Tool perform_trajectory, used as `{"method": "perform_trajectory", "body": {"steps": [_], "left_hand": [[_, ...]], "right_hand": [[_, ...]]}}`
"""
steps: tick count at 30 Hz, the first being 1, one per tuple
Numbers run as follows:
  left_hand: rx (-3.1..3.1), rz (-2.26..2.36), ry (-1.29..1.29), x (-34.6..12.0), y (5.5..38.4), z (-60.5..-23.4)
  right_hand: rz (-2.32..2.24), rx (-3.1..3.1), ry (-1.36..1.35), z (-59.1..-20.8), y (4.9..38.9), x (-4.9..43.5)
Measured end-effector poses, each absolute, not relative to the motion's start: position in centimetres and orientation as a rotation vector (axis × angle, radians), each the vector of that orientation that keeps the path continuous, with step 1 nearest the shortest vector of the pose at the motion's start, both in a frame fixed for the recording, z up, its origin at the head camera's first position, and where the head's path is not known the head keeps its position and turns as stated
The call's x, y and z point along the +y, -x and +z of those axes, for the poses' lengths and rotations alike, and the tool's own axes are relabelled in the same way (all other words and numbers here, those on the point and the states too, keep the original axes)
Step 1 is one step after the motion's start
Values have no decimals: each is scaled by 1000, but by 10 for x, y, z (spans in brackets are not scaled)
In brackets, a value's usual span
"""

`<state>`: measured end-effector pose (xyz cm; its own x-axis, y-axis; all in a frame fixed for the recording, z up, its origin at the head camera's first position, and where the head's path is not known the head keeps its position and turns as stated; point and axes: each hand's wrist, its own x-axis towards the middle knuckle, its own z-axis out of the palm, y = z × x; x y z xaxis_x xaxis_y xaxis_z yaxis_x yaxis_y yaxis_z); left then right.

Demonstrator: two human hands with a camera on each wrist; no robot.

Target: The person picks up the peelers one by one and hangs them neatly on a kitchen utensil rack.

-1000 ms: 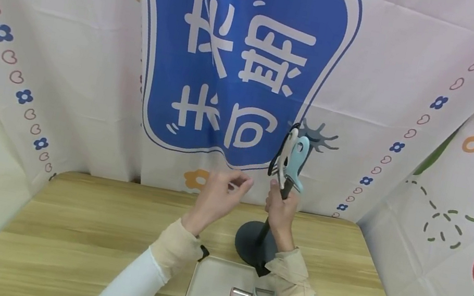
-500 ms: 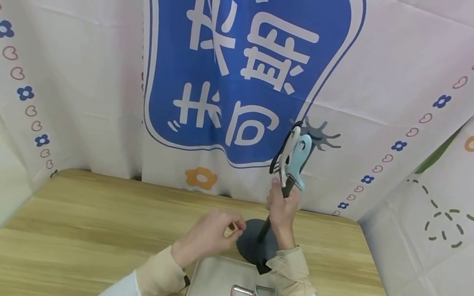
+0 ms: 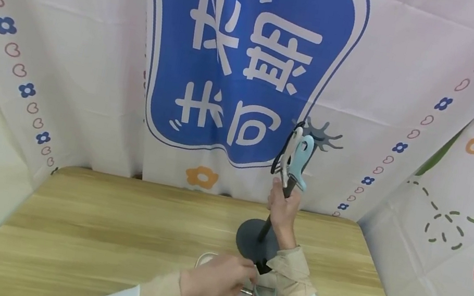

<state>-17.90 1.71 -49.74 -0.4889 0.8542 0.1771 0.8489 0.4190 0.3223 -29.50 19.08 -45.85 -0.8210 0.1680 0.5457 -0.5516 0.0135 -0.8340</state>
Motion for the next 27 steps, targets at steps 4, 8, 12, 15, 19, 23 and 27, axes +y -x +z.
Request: {"method": "perform_trajectory", "body": {"steps": [4, 8, 12, 15, 19, 23, 27], "left_hand": [[2537, 414, -1811, 17, 172, -505], [2491, 322, -1887, 17, 170, -513], [2486, 314, -1910, 17, 169, -515], [2488, 283, -1914, 18, 167, -514], [2503, 226, -1913, 18, 164, -514], [2496, 191, -1888, 20, 158, -513], [2495, 158, -1876, 24, 153, -513]], "right_hand": [[1864, -1792, -379, -460, 294, 191], [1883, -1780, -379, -460, 293, 192], [1892, -1773, -386, -458, 293, 191], [1883, -1775, -373, -458, 292, 190], [1882, -1778, -366, -460, 293, 188], [1891, -1782, -363, -461, 295, 188], [1890, -1781, -349, -461, 294, 190]]}}
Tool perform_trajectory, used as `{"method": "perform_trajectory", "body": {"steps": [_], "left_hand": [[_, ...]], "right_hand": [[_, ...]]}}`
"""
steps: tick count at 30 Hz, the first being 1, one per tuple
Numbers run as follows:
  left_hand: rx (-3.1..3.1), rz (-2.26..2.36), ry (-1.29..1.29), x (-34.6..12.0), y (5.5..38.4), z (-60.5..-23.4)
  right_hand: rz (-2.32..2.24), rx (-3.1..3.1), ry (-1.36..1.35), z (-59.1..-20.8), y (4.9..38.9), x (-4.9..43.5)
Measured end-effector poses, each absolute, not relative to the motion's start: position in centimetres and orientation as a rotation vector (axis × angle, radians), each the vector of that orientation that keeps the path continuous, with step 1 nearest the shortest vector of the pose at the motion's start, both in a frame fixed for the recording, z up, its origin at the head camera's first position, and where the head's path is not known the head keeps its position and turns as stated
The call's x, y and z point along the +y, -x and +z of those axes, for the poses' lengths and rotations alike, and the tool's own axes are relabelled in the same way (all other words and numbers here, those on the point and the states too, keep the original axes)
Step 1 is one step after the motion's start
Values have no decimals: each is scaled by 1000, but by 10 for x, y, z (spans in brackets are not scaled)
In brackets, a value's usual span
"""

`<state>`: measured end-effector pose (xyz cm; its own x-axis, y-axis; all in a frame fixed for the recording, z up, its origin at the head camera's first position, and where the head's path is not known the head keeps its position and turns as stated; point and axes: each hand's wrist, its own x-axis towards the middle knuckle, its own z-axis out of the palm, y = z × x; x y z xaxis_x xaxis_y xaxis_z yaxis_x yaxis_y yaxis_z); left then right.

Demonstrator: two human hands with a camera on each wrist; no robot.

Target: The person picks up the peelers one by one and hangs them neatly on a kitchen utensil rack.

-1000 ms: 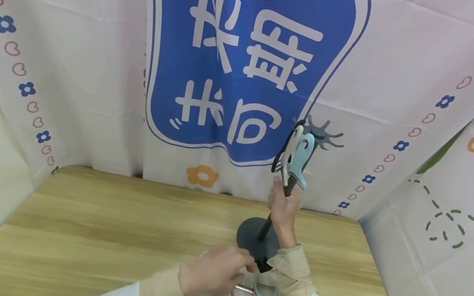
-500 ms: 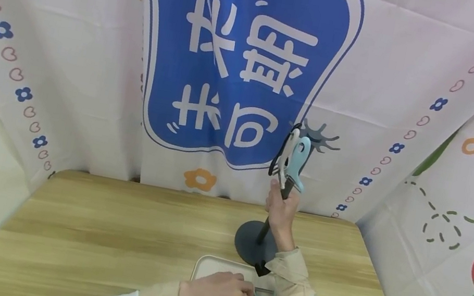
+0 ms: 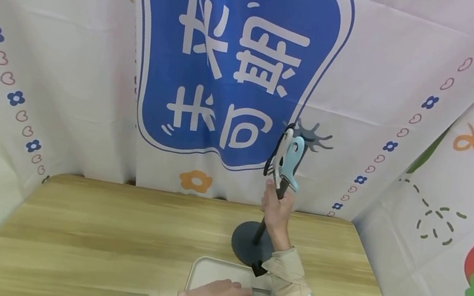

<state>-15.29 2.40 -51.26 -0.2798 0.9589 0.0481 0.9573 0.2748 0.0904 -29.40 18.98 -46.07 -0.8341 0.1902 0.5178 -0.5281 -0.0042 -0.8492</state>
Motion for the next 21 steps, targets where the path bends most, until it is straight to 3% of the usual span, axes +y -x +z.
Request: {"method": "perform_trajectory", "body": {"steps": [21], "left_hand": [[2559, 65, -1847, 21, 141, -508]], "right_hand": [[1835, -1786, -396, -460, 294, 190]]}}
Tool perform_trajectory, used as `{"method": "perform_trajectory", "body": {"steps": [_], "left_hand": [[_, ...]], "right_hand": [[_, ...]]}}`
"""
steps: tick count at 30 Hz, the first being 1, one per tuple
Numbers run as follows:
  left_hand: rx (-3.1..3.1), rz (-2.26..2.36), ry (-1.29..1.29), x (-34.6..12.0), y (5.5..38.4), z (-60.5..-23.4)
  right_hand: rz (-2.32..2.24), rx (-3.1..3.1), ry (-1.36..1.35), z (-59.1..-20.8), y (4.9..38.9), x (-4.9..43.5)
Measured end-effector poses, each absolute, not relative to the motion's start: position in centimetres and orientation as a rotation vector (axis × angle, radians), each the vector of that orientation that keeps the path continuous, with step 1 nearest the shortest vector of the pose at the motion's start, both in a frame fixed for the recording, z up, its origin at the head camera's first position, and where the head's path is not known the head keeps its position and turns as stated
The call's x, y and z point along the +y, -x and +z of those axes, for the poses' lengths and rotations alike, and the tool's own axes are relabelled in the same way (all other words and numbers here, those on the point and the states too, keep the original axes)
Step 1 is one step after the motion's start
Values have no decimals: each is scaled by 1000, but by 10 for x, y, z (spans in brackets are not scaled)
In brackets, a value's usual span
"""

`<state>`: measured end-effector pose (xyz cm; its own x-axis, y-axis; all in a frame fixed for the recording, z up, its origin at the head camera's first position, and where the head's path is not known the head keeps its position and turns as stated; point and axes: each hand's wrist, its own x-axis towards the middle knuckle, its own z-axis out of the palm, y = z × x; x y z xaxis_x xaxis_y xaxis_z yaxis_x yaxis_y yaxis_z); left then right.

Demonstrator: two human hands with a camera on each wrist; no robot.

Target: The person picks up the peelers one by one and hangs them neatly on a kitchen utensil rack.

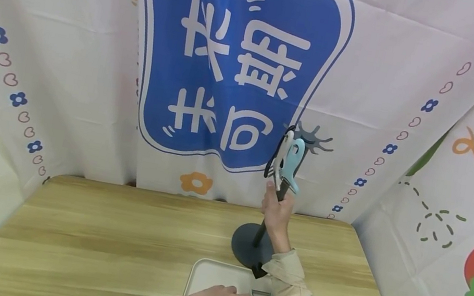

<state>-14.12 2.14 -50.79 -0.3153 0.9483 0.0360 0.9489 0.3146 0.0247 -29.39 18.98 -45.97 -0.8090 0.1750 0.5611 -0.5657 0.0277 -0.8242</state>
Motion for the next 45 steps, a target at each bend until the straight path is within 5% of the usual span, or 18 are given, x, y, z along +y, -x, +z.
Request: {"method": "perform_trajectory", "body": {"steps": [19, 35, 45], "left_hand": [[-2480, -309, 1837, 5, 154, -474], [-2584, -970, 1367, 6, 145, -454], [-2501, -1228, 1150, -3, 170, -426]], "right_hand": [[1865, -1784, -403, -455, 296, 190], [1867, -1790, -409, -458, 295, 191], [1873, -1785, -403, -459, 291, 190]]}}
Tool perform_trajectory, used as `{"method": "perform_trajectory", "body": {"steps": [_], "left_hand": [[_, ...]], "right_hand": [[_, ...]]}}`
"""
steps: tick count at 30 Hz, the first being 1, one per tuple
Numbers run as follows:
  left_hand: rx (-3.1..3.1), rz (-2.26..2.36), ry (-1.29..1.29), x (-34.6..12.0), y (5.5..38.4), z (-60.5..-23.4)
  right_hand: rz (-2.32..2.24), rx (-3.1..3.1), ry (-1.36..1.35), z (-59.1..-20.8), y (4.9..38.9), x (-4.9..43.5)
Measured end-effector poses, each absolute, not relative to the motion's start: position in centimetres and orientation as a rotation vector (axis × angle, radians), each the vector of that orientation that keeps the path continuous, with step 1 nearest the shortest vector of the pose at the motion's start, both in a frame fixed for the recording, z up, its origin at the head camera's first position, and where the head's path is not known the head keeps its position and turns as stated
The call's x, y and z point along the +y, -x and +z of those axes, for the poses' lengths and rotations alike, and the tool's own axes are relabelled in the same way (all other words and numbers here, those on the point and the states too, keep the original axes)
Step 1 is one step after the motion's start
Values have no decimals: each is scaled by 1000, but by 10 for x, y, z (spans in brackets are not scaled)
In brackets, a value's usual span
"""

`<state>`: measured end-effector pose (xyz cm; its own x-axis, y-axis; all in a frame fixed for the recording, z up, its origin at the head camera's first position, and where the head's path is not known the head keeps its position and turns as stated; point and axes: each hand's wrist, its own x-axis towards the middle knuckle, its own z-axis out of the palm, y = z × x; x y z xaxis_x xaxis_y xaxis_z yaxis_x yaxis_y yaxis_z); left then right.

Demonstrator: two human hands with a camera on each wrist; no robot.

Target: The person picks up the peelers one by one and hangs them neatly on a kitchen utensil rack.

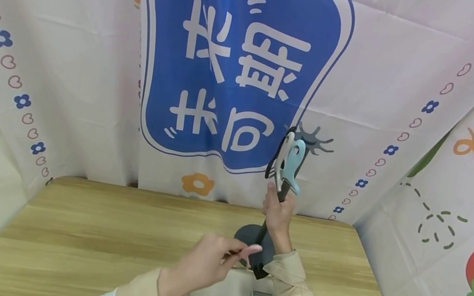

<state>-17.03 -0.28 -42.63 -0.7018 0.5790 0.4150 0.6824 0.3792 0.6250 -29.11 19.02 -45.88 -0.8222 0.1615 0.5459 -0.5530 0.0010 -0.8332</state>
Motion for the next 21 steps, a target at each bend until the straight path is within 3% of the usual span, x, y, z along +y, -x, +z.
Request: {"method": "perform_trajectory", "body": {"steps": [10, 21], "left_hand": [[-2335, -1236, 1035, -12, 211, -391], [-2310, -1146, 916, -19, 233, -353]], "right_hand": [[1857, -1788, -384, -460, 294, 190], [1876, -1798, -350, -461, 292, 192]]}}
